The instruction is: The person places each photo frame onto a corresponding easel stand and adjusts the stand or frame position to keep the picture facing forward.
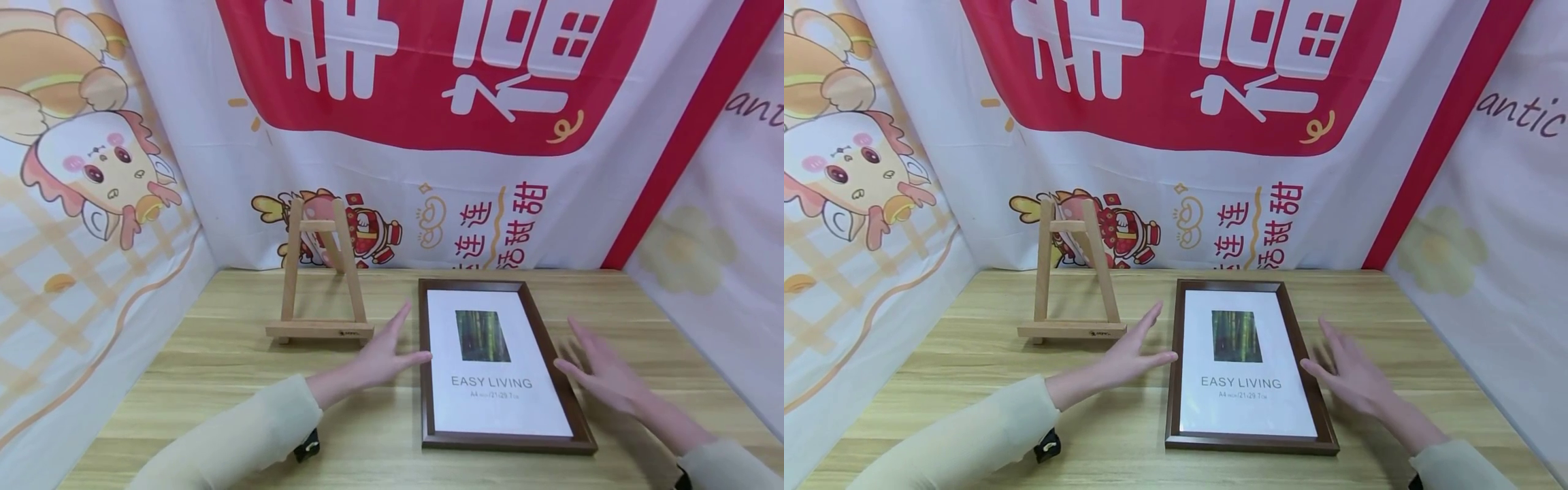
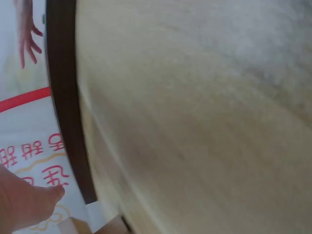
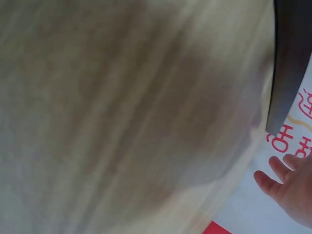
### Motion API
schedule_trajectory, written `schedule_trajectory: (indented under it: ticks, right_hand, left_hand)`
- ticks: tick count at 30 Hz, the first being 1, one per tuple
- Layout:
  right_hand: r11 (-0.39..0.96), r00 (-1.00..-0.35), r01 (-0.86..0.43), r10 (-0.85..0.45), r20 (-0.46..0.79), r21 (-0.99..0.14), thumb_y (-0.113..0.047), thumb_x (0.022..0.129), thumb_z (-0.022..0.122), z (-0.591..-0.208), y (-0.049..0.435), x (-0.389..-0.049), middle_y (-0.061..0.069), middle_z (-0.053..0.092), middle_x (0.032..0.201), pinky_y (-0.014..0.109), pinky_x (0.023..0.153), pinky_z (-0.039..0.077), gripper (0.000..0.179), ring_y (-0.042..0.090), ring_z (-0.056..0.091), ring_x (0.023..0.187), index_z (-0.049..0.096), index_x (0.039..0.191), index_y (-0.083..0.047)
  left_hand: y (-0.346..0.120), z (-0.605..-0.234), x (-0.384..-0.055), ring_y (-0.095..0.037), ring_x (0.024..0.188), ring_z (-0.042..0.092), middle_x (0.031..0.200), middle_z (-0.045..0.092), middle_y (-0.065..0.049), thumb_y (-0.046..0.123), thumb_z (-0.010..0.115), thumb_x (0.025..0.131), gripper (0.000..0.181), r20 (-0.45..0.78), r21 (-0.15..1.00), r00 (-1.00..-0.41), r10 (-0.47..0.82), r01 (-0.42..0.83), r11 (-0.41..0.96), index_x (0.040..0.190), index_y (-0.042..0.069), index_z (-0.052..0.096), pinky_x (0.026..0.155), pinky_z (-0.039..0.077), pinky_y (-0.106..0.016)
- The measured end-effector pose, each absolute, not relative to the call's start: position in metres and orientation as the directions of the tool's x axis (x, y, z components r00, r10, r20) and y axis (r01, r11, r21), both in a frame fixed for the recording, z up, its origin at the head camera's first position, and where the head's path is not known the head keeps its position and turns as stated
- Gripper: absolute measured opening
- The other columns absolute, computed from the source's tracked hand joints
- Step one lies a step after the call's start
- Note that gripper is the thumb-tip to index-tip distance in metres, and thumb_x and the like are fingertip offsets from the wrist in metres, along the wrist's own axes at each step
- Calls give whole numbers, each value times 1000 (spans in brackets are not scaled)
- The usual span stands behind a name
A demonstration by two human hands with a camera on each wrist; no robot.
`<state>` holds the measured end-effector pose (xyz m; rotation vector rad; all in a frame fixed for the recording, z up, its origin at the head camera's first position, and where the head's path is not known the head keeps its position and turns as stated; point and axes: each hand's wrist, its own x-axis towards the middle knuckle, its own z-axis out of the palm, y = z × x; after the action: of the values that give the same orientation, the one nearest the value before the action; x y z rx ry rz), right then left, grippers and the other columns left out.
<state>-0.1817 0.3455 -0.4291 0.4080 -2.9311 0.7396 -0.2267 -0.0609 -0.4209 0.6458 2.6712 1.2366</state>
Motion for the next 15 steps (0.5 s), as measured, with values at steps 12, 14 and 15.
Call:
schedule_trajectory:
  ticks: [12, 14, 15]
  right_hand:
    - [861, -974, -226, -217, 73, -455, -46, 94, 59, -444, 342, -184, 35, 27, 148, 74, 98, 24, 86, 56, 24, 131, 15, 155, -3]
    - [868, -976, -214, -209, 60, -448, -48, 94, 59, -446, 342, -184, 36, 28, 147, 74, 98, 25, 87, 56, 26, 130, 17, 154, -1]
    - [871, -977, -207, -205, 52, -446, -48, 93, 59, -446, 342, -184, 36, 28, 146, 74, 98, 26, 87, 57, 26, 130, 18, 153, 0]
  left_hand:
    - [-50, -445, -237, -36, 139, 29, 160, 13, -9, 53, 71, 83, 107, -56, 770, -896, 441, 243, 590, 158, 20, 1, 112, 26, -52]
    - [-49, -445, -238, -36, 139, 29, 160, 13, -9, 52, 71, 83, 107, -65, 767, -897, 438, 235, 597, 158, 19, 1, 112, 26, -51]
    - [-49, -445, -238, -36, 139, 29, 160, 13, -9, 52, 71, 83, 107, -70, 765, -897, 437, 233, 601, 158, 19, 1, 112, 26, -51]
